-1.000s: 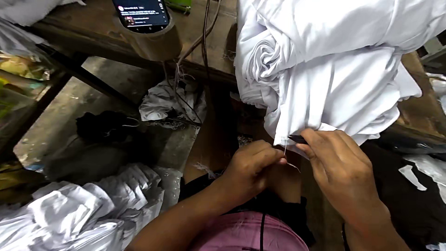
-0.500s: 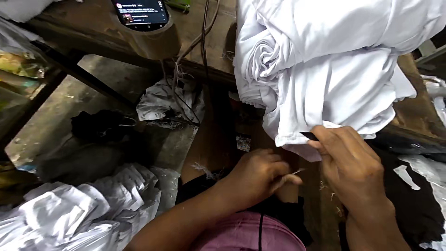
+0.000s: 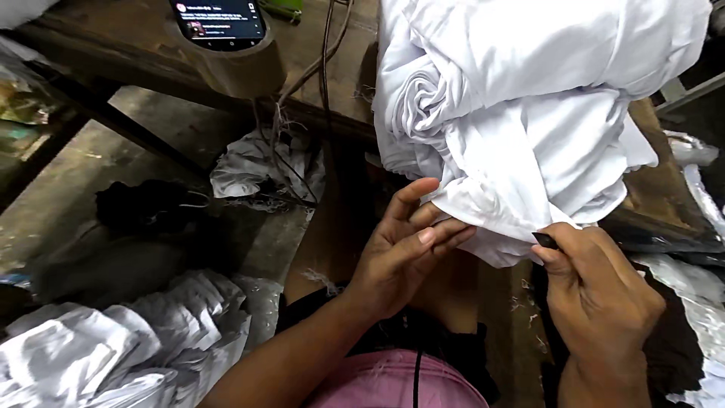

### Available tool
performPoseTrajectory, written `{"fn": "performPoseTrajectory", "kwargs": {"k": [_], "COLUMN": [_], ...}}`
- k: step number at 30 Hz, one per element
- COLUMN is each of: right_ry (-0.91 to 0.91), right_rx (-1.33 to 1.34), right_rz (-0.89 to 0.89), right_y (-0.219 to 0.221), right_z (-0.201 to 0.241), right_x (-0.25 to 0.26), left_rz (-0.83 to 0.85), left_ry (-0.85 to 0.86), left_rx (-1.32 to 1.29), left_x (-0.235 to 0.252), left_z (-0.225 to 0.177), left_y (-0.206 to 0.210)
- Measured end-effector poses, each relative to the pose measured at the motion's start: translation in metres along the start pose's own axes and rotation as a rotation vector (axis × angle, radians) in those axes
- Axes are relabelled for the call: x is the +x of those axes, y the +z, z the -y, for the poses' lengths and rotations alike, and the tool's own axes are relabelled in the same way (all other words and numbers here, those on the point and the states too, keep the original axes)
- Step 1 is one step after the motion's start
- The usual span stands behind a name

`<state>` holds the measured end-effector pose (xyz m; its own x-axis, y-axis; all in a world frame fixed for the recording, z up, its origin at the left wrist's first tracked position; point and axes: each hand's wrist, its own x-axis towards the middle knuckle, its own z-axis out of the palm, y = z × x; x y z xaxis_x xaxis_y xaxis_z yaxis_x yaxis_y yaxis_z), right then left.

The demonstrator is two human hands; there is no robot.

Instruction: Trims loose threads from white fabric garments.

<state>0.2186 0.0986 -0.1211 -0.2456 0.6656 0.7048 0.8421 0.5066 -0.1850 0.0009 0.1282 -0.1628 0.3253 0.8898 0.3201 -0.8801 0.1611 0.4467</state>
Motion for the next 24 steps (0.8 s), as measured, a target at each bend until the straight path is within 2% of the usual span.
{"fn": "performPoseTrajectory", "kwargs": {"k": [6, 8, 9, 10, 12, 13, 14, 16, 17, 18, 19, 20, 21, 22, 23, 24], "right_ry": [0.009, 0.017, 0.019, 0.017, -0.022, -0.073, -0.144, -0.277, -0.314, -0.318, -0.3, -0.265, -0.23, -0.198, -0.168, -0.141], "right_rx": [0.013, 0.021, 0.027, 0.034, 0.069, 0.09, 0.129, 0.228, 0.258, 0.237, 0.18, 0.116, 0.052, -0.009, -0.068, -0.119], "right_rz": [-0.014, -0.013, -0.017, -0.024, -0.014, 0.019, 0.07, 0.202, 0.252, 0.281, 0.282, 0.263, 0.23, 0.2, 0.178, 0.169], "right_y": [0.0, 0.0, 0.0, -0.001, -0.004, -0.005, -0.004, 0.012, 0.023, 0.032, 0.037, 0.041, 0.042, 0.042, 0.042, 0.044], "right_z": [-0.002, -0.003, -0.003, -0.003, 0.006, 0.015, 0.027, 0.05, 0.055, 0.056, 0.052, 0.046, 0.039, 0.032, 0.024, 0.016], "right_x": [0.0, 0.0, 0.0, 0.0, -0.001, -0.004, -0.007, -0.015, -0.018, -0.02, -0.021, -0.02, -0.019, -0.021, -0.024, -0.029], "left_rz": [0.019, 0.016, 0.004, -0.007, 0.009, 0.066, 0.17, 0.389, 0.39, 0.355, 0.345, 0.324, 0.314, 0.292, 0.255, 0.219], "left_ry": [-0.017, -0.025, -0.02, -0.002, 0.07, 0.105, 0.111, 0.117, 0.232, 0.436, 0.57, 0.568, 0.421, 0.261, 0.195, 0.229], "left_rx": [-0.045, 0.022, 0.166, 0.419, 1.152, 1.456, 1.596, 1.461, 1.408, 1.481, 1.66, 1.899, 2.111, 2.197, 2.214, 2.195], "left_x": [-0.003, -0.003, -0.002, 0.0, 0.012, 0.022, 0.035, 0.07, 0.09, 0.116, 0.145, 0.174, 0.198, 0.212, 0.217, 0.212], "left_z": [0.0, -0.001, -0.002, -0.004, -0.008, -0.013, -0.021, -0.048, -0.06, -0.067, -0.072, -0.072, -0.071, -0.068, -0.066, -0.065], "left_y": [0.001, 0.001, 0.0, -0.002, -0.005, -0.001, 0.008, 0.043, 0.061, 0.072, 0.072, 0.063, 0.052, 0.042, 0.038, 0.04]}}
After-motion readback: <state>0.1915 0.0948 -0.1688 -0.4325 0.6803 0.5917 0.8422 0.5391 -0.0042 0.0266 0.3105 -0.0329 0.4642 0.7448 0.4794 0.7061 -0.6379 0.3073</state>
